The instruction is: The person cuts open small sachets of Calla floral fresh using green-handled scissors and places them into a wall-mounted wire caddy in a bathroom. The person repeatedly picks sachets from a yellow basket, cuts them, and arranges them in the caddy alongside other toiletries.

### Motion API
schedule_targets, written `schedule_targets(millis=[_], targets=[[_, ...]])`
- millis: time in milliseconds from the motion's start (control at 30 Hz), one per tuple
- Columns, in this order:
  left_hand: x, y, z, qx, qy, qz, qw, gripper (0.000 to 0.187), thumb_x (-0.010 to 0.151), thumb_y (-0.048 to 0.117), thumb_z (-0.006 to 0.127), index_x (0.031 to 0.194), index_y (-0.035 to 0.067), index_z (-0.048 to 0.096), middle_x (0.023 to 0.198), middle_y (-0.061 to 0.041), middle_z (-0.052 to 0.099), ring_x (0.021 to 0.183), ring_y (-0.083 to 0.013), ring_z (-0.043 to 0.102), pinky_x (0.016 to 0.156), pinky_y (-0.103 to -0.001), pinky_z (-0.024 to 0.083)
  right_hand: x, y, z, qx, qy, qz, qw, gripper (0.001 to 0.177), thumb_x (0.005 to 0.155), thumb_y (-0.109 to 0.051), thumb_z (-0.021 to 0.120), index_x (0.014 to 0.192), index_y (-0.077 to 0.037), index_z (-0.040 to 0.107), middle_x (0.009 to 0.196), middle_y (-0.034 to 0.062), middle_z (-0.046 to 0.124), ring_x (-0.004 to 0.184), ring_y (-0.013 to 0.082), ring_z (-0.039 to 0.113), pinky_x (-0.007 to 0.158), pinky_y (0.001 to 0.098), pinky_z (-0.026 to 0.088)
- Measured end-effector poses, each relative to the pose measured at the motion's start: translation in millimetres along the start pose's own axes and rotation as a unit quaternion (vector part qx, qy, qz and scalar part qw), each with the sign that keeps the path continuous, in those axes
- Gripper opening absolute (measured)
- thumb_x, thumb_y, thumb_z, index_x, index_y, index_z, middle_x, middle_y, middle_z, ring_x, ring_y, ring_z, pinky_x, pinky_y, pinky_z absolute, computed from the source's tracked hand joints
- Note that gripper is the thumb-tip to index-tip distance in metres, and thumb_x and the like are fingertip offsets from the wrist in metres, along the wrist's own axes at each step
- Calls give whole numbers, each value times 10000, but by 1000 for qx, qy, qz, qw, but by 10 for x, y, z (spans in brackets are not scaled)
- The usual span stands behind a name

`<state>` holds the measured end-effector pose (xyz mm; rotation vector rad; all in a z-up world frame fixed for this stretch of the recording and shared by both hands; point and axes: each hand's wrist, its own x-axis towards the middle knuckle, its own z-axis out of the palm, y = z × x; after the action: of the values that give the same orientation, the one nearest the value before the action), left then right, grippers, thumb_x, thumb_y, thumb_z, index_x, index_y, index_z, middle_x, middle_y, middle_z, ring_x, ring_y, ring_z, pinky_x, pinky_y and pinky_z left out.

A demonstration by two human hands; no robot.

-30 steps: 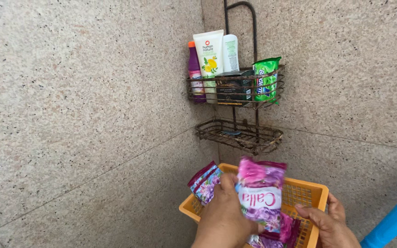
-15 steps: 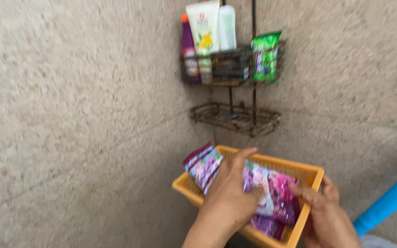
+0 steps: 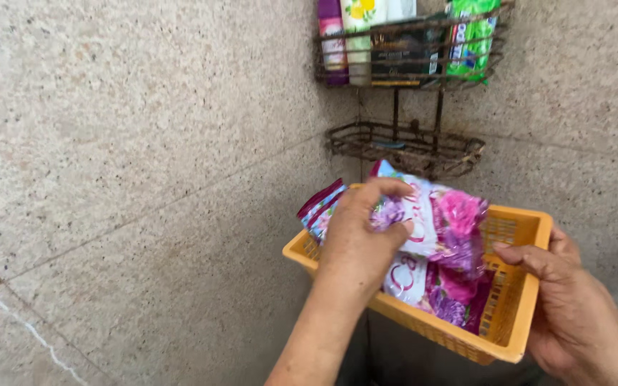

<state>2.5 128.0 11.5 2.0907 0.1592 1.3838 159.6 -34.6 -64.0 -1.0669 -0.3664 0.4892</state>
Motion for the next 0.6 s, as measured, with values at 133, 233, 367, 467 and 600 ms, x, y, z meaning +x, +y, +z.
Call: schedule_targets(millis=[133,233,367,467,600], targets=[[201,-182,-95,-173,-17,-235,956,525,740,-3,787,1178,167,551,982,-40,714,876,-167,704,765,-303,594,85,-73,157,16,-38,14,999,617,879,-45,673,1426,-131,400,1282,112,596,1176,278,643,976,502,557],[358,-358,-130,-266,-5,-325,908,563,844,-8,706,1272,248,445,973,-61,732,849,-172,703,712,-319,579,167,-91,285,31,-47,24,998,673,870,-49,677,1469,-152,387,1318,137,594,1196,301,660,969,540,572],[644,-715,-27,-323,8,-343,882,313,972,18,600,1277,85,580,1012,-72,704,846,-167,679,667,-325,568,261,-92,414,29,-53,8,998,688,870,-48,681,1480,-133,374,1332,145,570,1220,301,632,977,523,546],[905,-998,24,-343,-4,-376,861,354,945,45,603,1299,27,613,1017,-81,723,826,-156,691,673,-304,581,312,-89,483,17,-3,47,999,703,879,-58,681,1501,-154,367,1343,164,559,1241,323,628,973,555,519],[1355,-1404,129,-329,-2,-389,861,588,781,-125,708,1318,12,511,1054,-140,703,839,-214,719,711,-329,618,355,-29,458,1,25,68,997,733,880,-83,695,1535,-154,373,1347,178,555,1252,348,626,976,608,546]])
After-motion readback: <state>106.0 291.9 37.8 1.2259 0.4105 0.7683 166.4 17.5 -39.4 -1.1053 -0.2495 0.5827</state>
